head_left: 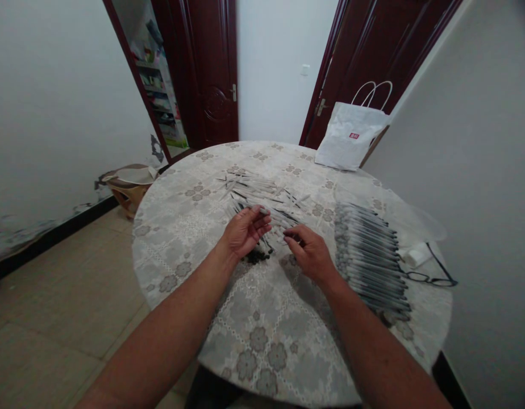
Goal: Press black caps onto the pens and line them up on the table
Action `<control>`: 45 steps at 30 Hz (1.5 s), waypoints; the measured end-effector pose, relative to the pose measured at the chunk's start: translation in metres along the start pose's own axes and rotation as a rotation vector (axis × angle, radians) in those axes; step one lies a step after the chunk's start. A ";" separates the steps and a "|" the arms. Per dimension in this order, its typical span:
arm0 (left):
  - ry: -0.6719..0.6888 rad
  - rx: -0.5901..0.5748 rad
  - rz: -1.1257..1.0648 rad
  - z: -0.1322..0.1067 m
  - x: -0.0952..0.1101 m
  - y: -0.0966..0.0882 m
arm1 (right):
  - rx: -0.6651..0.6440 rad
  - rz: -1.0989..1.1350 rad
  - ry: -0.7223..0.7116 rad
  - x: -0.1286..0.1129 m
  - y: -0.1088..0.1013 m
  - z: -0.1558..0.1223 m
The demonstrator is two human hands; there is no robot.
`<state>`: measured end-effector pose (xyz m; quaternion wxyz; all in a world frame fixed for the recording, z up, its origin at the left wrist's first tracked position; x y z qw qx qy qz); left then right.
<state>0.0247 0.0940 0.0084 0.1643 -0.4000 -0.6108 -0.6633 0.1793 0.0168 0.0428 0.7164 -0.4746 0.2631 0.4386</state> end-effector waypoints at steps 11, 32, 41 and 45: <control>0.080 0.120 -0.040 0.004 0.010 -0.020 | -0.443 -0.852 -0.060 0.004 0.078 -0.011; -0.036 -0.062 0.293 -0.010 -0.021 0.010 | 0.195 0.015 0.017 -0.001 0.007 -0.005; -0.046 -0.093 0.304 -0.009 -0.025 0.012 | 0.246 0.267 0.145 0.028 0.008 -0.004; -0.047 -0.102 0.321 -0.006 -0.027 0.011 | 0.254 0.319 0.167 0.033 0.011 -0.003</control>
Point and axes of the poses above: each hand's wrist, its own z-axis towards the middle knuckle, its own y-axis out of the palm, x = y × z, the point moved 10 cm from there along z, towards the middle knuckle, and after that the axes turned 3 degrees about z, right-handed, at the moved point
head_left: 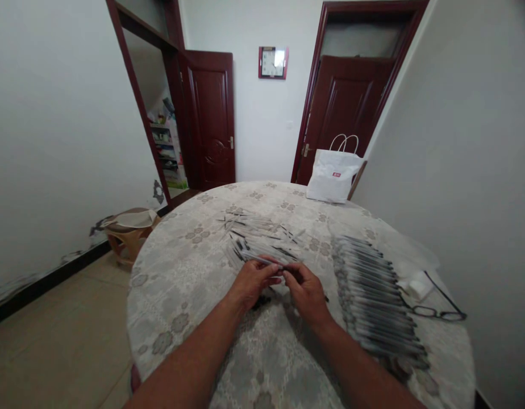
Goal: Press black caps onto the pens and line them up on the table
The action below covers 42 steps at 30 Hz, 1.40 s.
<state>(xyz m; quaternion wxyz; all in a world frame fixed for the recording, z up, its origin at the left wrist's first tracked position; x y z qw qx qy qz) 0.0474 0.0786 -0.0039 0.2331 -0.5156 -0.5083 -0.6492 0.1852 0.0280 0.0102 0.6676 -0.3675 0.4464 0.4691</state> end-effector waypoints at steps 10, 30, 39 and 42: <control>0.012 -0.009 0.038 0.001 -0.001 0.002 | 0.015 0.140 0.018 0.000 0.000 0.000; 0.013 0.023 0.051 0.002 -0.007 0.001 | -0.020 -0.235 -0.082 -0.016 -0.009 -0.007; -0.018 -0.003 0.070 0.002 -0.012 0.003 | -0.099 -0.270 -0.060 -0.007 -0.001 -0.006; 0.011 0.018 0.069 0.002 -0.010 0.001 | -0.067 -0.221 -0.069 -0.010 -0.005 -0.007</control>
Point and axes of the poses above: each hand's wrist, its own z-axis towards the middle knuckle, its own y-axis out of the palm, x = y × z, the point moved 10 cm from there along z, towards the middle knuckle, and after that the axes turned 3 degrees about z, right-handed, at the moved point
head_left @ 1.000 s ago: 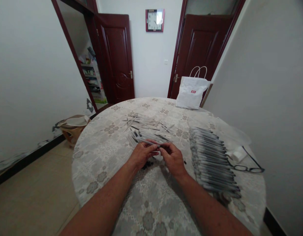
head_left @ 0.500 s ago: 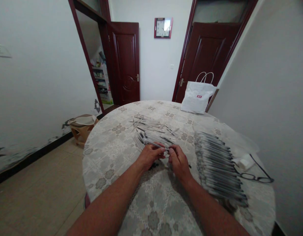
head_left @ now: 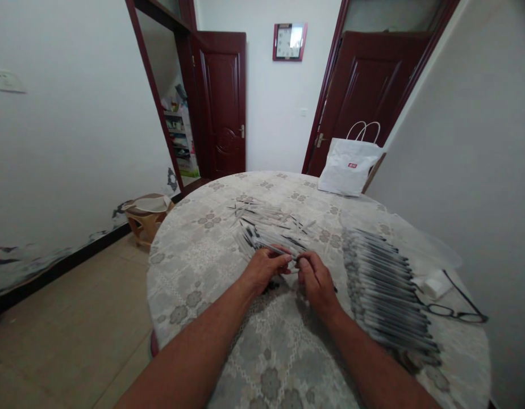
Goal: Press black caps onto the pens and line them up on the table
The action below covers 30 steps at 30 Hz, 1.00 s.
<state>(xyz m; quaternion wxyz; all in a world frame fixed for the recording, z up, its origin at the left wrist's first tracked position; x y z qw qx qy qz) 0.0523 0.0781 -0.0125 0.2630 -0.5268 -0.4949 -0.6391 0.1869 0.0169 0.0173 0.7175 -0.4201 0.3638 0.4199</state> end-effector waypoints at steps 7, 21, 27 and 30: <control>-0.028 -0.021 0.032 -0.001 -0.001 0.003 | -0.024 -0.059 0.015 -0.002 0.003 0.001; 0.008 -0.010 0.031 0.001 0.002 0.003 | -0.052 -0.081 -0.035 -0.011 0.004 0.003; 0.037 -0.031 0.032 0.002 0.003 0.002 | 0.006 -0.041 -0.039 -0.012 -0.004 0.001; 0.033 -0.020 0.046 0.002 0.002 0.001 | 0.002 -0.085 -0.055 -0.013 -0.004 0.002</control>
Point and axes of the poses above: each hand's wrist, its own z-axis towards the middle knuckle, its own y-axis out of the palm, x = y × z, the point moved 10 cm from there along z, towards the middle knuckle, and after that the axes turned 3 degrees about z, right-handed, at the moved point
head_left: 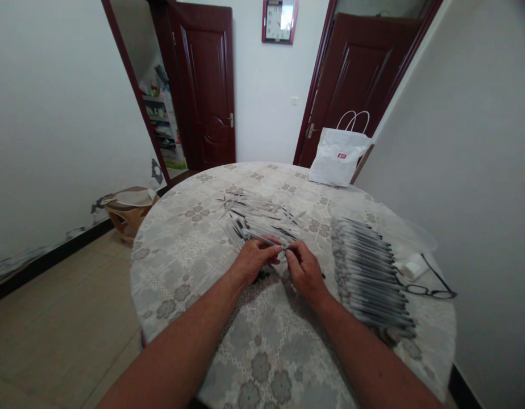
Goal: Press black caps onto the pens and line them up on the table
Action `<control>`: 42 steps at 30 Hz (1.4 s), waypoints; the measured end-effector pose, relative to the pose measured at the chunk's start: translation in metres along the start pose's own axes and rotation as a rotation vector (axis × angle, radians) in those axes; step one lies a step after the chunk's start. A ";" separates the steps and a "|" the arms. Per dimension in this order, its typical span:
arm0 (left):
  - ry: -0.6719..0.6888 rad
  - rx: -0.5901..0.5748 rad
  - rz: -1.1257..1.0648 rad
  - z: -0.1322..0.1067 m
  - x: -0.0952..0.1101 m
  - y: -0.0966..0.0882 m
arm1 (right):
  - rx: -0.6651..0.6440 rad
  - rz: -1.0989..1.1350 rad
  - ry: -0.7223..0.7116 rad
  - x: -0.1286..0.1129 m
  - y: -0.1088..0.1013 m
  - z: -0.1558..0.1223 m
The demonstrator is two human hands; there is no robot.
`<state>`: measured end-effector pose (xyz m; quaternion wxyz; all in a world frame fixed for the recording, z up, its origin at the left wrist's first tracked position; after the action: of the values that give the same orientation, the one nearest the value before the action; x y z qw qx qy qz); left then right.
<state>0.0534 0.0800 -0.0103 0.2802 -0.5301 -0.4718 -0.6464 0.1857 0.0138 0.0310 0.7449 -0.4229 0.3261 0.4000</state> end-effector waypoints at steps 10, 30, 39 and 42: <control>-0.009 -0.010 0.040 -0.002 0.001 0.003 | -0.017 0.036 0.032 0.004 0.003 -0.002; 0.021 0.089 0.030 0.002 0.016 -0.011 | 0.035 0.294 0.185 0.019 0.006 0.003; 0.099 0.051 0.284 -0.002 0.027 -0.006 | -0.123 -0.021 -0.076 -0.019 -0.003 0.007; 0.186 0.017 0.474 -0.002 0.031 -0.004 | -0.106 -0.163 -0.139 -0.023 -0.012 0.011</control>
<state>0.0406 0.0840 0.0181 0.4704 -0.5619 -0.3120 -0.6046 0.1865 0.0122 0.0593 0.7721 -0.4582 0.2167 0.3832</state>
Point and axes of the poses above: each hand's wrist, its own z-axis towards the middle knuckle, its own y-axis out of the palm, x = y × z, the point moved 10 cm from there along z, towards the middle knuckle, and after that the axes turned 3 degrees about z, right-handed, at the moved point
